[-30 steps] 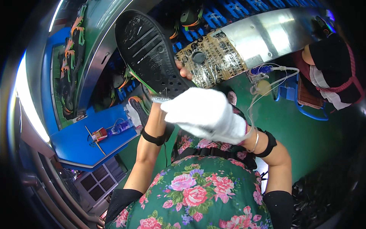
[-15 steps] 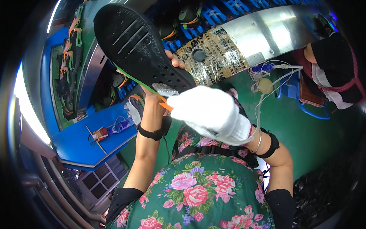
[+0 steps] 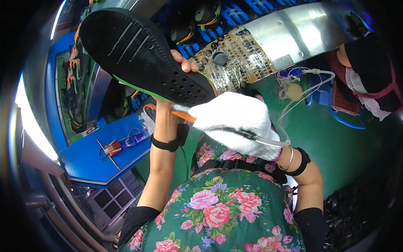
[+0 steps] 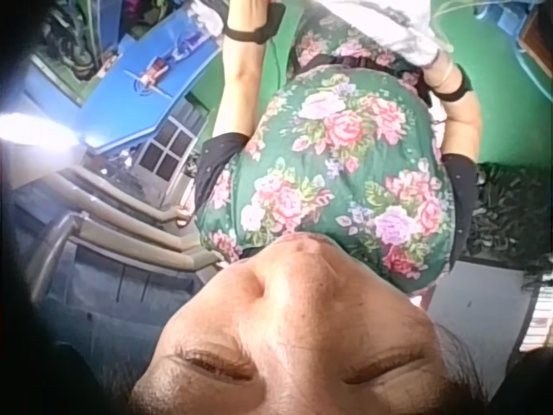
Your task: Apply adhesive or primer to the bottom edges and center of shoe soles using a brush.
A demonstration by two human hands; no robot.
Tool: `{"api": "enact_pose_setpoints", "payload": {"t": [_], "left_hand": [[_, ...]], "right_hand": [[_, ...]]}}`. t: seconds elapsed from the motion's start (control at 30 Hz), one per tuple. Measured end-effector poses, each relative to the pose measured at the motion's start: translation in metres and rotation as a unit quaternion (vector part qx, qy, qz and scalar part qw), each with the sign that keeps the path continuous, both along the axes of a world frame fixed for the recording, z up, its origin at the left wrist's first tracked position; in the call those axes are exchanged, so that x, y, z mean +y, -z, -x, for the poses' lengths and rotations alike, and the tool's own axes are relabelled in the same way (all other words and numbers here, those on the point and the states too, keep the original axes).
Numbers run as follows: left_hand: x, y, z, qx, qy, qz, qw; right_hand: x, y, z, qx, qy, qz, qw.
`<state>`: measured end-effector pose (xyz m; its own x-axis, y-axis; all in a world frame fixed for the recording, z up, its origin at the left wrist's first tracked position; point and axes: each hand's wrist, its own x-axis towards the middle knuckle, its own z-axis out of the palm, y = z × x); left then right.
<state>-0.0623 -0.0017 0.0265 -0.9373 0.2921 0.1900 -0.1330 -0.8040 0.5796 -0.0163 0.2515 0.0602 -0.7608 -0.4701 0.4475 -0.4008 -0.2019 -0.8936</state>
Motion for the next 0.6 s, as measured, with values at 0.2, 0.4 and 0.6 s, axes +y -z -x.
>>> {"api": "enact_pose_setpoints", "payload": {"t": [0.2, 0.4, 0.6], "left_hand": [[-0.002, -0.003, 0.002, 0.022, -0.055, 0.061, 0.996], [-0.005, -0.005, 0.005, 0.013, -0.028, 0.037, 0.999], [-0.007, -0.006, 0.012, 0.056, -0.024, 0.049, 0.997]], "right_hand": [[0.001, -0.003, -0.002, 0.083, 0.007, -0.047, 0.995], [0.003, -0.005, -0.004, 0.104, -0.008, -0.072, 0.992], [0.005, -0.005, -0.004, 0.043, 0.012, -0.041, 0.998]]}}
